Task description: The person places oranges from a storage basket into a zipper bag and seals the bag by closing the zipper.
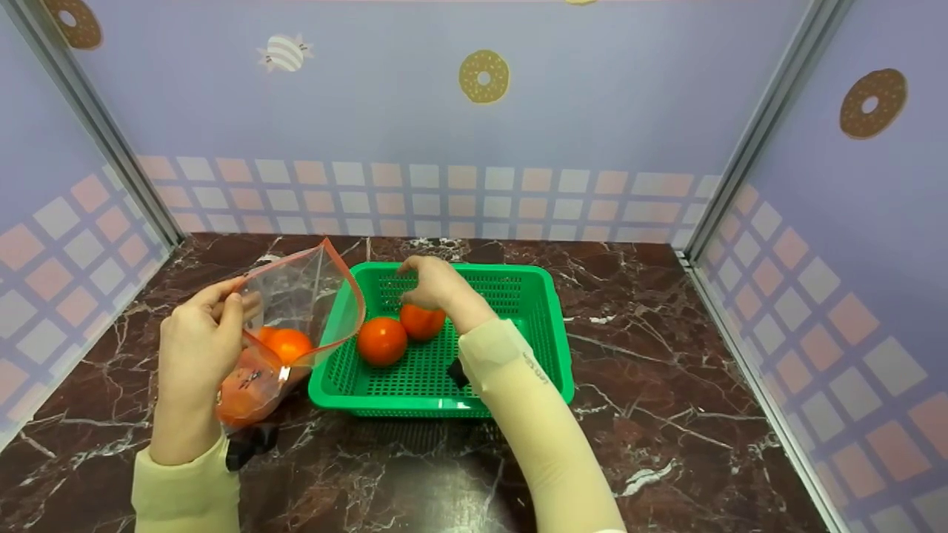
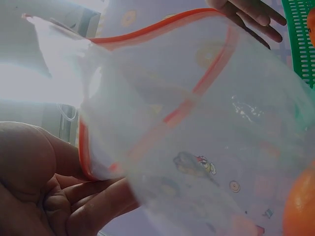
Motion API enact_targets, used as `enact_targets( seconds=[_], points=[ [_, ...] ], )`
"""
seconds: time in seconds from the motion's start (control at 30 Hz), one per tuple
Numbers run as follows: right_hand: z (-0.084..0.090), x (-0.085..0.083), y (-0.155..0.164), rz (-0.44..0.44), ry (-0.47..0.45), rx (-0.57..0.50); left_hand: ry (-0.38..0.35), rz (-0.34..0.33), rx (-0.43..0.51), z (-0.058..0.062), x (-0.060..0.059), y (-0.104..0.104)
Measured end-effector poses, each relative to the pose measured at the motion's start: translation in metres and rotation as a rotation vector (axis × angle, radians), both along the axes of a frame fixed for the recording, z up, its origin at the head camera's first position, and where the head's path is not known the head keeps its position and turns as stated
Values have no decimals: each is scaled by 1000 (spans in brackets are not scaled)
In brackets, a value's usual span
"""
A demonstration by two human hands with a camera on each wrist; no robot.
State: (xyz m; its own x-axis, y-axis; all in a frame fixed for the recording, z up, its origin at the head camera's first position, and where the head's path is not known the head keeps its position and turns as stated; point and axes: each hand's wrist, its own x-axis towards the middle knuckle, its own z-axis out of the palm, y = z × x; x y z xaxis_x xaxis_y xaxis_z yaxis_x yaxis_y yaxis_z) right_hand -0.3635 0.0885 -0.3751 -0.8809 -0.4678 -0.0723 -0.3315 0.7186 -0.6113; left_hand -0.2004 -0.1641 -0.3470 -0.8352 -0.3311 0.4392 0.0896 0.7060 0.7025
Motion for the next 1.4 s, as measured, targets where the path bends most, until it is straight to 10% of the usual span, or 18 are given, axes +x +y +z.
enact_targets(
  seconds=[0.33, 1.4],
  points=[
    [-24, -17, 6, 119, -10, 25, -4, -2, -5, -1, 0, 1],
    [-48, -20, 8, 88, -160, 174, -8, -15, 9, 0, -1, 0]
  ],
)
